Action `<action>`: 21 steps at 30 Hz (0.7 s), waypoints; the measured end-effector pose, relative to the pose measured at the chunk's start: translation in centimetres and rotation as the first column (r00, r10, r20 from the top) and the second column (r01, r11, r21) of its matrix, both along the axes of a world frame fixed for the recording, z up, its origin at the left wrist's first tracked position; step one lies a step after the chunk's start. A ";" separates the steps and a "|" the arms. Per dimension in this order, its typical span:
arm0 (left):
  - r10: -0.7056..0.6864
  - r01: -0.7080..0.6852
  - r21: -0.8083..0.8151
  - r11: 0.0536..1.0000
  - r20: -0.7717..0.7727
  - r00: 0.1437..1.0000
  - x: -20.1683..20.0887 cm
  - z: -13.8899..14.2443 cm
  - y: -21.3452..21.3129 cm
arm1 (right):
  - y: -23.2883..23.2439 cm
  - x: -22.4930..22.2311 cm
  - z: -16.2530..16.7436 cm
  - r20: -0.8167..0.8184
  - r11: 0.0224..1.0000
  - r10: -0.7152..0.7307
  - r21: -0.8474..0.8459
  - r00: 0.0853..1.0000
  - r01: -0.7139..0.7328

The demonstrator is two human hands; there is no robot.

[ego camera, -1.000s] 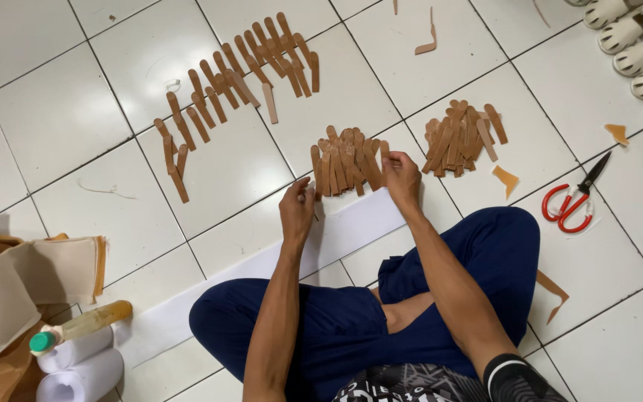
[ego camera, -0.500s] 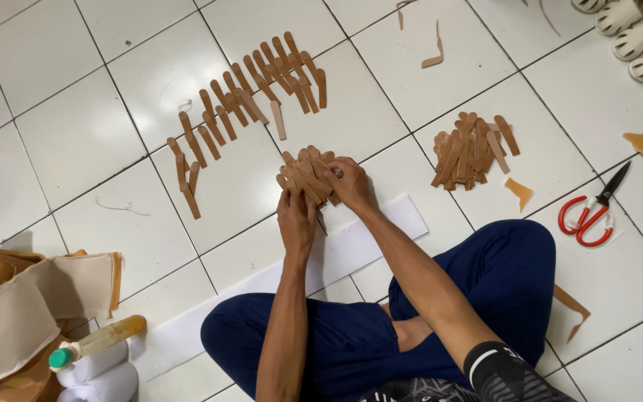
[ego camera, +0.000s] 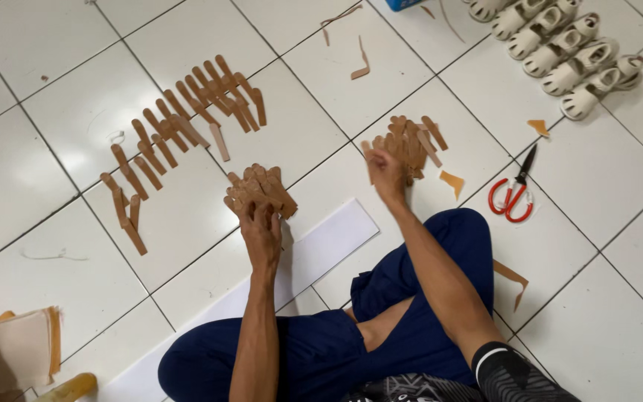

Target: The person sits on a tiled floor and arranges small brown wooden pieces into neat rows. They then use scissors to cut a long white strip into smaller pieces and place them alongside the wooden parts.

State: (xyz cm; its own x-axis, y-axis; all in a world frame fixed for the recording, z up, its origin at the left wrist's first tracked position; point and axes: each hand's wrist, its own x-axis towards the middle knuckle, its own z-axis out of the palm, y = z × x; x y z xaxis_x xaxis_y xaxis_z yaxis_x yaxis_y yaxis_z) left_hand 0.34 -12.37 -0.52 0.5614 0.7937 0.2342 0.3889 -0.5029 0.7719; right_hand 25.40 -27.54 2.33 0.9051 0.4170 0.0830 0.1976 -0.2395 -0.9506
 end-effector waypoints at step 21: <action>0.108 -0.108 0.010 0.994 -0.076 0.991 -1.7 -3.2 0.3 | -8.1 7.6 -3.0 0.468 0.772 -0.043 -0.546 0.883 0.327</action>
